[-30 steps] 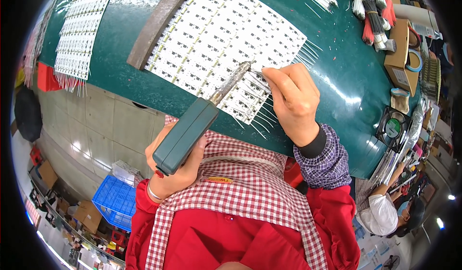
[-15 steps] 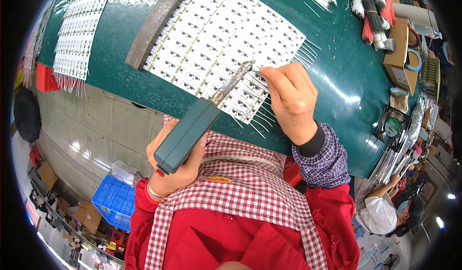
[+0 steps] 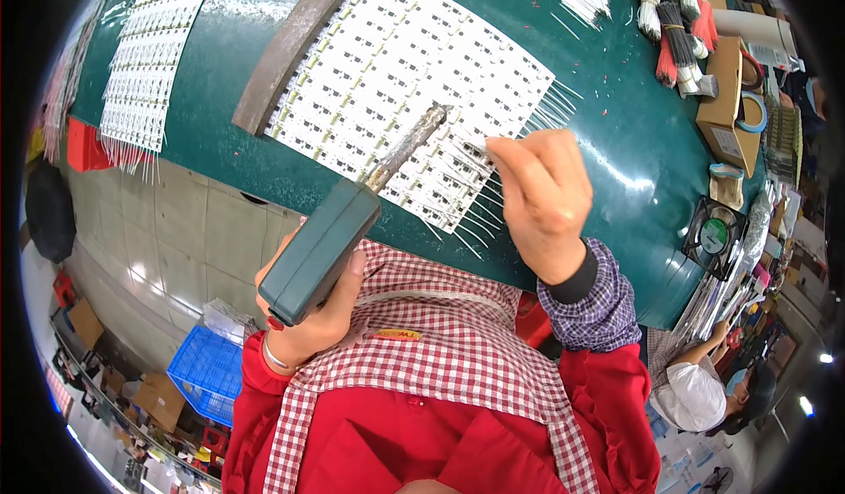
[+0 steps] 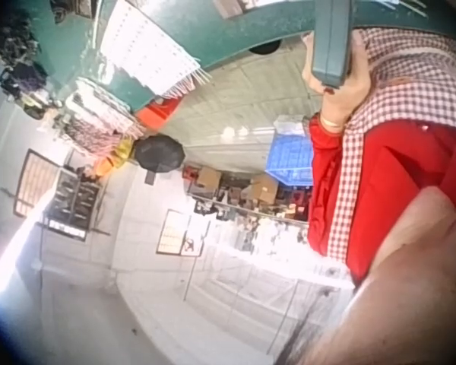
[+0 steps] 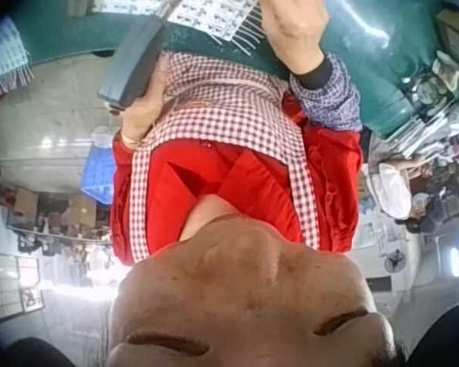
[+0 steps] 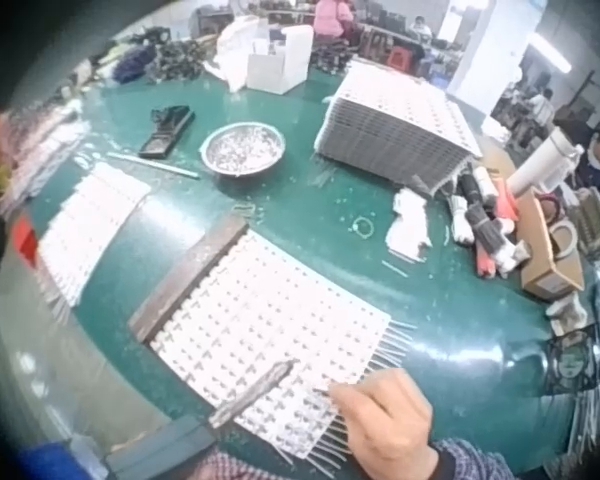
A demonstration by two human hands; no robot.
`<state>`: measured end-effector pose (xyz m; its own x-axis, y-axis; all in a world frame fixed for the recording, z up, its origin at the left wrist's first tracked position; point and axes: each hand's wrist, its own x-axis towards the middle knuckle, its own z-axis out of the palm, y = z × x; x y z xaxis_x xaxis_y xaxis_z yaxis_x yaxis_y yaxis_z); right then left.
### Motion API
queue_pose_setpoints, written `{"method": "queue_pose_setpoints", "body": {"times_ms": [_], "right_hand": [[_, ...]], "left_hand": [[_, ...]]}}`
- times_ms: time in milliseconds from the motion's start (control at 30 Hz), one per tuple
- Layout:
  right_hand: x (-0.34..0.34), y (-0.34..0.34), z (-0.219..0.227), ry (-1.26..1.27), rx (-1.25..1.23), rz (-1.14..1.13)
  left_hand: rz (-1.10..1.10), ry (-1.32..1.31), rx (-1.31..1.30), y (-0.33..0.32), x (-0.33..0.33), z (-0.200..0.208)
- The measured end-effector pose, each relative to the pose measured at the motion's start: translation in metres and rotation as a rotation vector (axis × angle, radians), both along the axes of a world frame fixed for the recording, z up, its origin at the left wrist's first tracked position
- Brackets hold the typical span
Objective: The person assembles a circuit board panel by picking electronic components from a pile by hand, positioning them onto the board, and securing them with a handheld soldering tool.
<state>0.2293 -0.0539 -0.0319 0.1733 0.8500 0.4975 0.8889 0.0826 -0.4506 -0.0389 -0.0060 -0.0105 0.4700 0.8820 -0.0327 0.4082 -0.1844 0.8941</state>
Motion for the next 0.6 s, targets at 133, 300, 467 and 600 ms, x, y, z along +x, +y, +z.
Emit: {"method": "queue_pose_setpoints", "body": {"times_ms": [133,300,467,600], "right_hand": [[0.011,0.001,-0.001,0.027,-0.005,-0.008],[0.009,0.004,-0.017,0.046,-0.004,0.003],[0.009,0.005,-0.018,0.025,0.017,-0.003],[0.010,0.004,-0.020,0.020,0.009,-0.005]], "left_hand": [[-0.013,0.017,0.032,0.000,0.002,0.001],[-0.065,0.032,0.040,-0.001,0.004,0.000],[-0.086,0.046,0.053,-0.003,0.006,-0.003],[-0.131,0.016,0.063,0.003,0.014,0.001]]}}
